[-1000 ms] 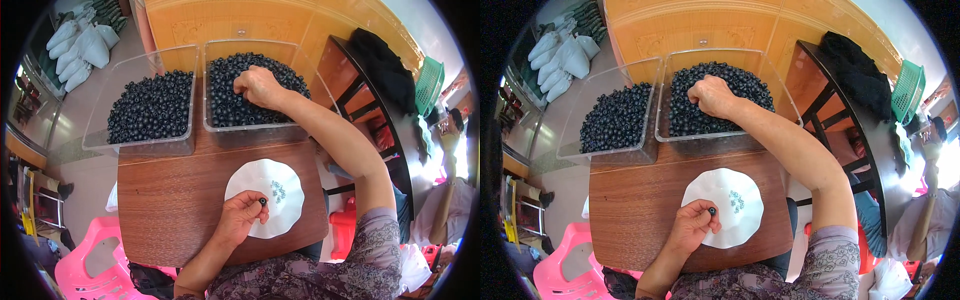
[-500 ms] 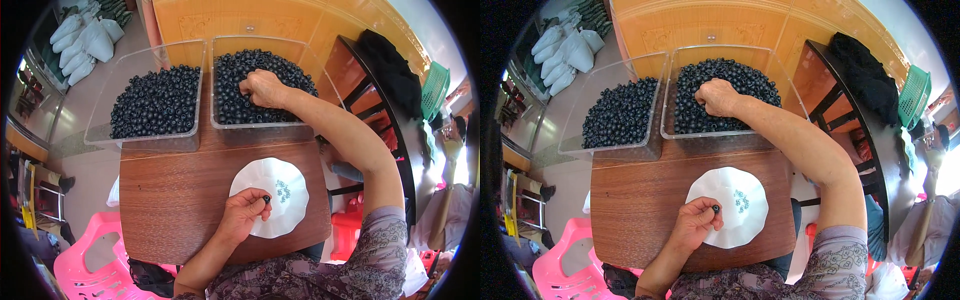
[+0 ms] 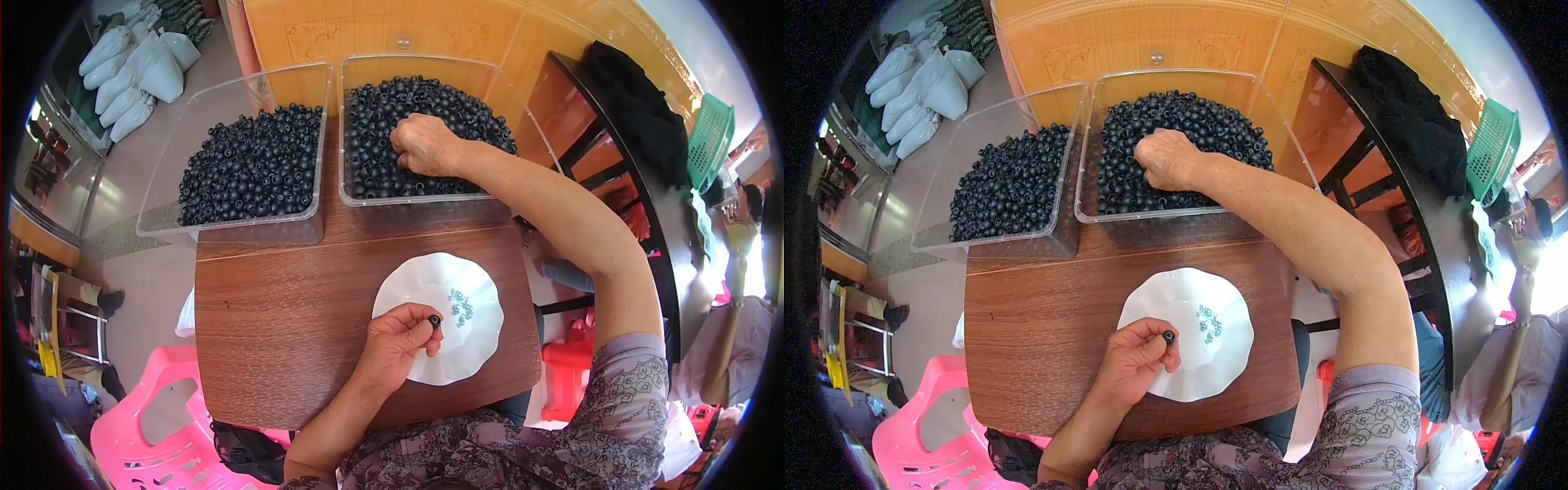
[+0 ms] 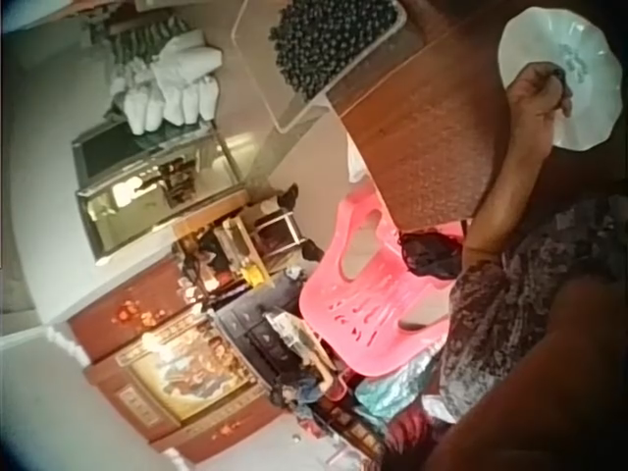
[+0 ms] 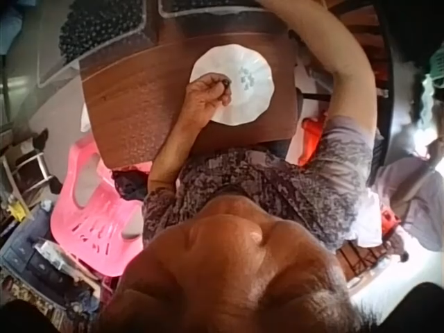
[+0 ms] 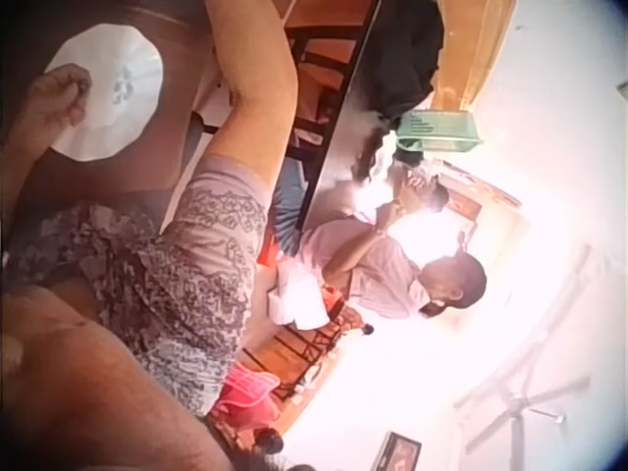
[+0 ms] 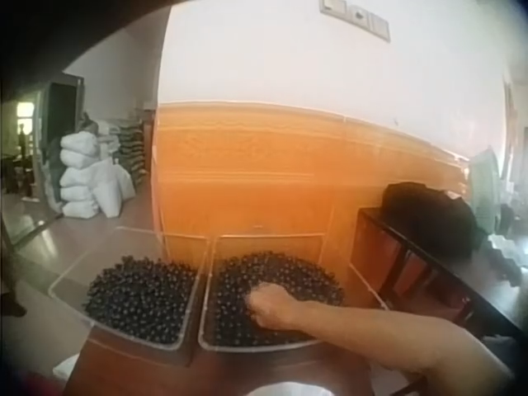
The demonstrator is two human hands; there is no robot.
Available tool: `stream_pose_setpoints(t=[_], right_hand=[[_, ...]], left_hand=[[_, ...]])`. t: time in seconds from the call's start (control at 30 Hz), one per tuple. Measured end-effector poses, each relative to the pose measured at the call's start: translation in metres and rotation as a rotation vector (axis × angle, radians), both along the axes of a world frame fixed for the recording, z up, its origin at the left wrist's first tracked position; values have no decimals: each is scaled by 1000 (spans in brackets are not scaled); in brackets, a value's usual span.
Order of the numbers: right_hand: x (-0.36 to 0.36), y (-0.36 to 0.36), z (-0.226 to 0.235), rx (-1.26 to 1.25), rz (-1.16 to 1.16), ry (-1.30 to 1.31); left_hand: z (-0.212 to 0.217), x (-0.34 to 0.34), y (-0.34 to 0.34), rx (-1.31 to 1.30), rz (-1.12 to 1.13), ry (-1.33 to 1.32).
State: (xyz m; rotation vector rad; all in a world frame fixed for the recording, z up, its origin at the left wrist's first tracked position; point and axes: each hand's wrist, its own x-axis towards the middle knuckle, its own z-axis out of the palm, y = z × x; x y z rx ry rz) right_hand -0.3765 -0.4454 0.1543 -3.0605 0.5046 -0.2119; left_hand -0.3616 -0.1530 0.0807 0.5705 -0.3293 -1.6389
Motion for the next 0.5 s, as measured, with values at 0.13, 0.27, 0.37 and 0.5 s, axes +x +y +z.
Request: stream_pose_setpoints(t=[0.13,0.27,0.37,0.5], right_hand=[[-5,3,6,50,-9,-9],[-31,19,33,391,-77,-270],[-54,42,50,805,-126,-405],[-83,106,77,1065,-214,-576]], left_hand=[[2,3,-1,5,20,-3],[6,2,0,-3,20,17],[8,2,3,-7,45,6],[8,3,5,-28,76,-4]])
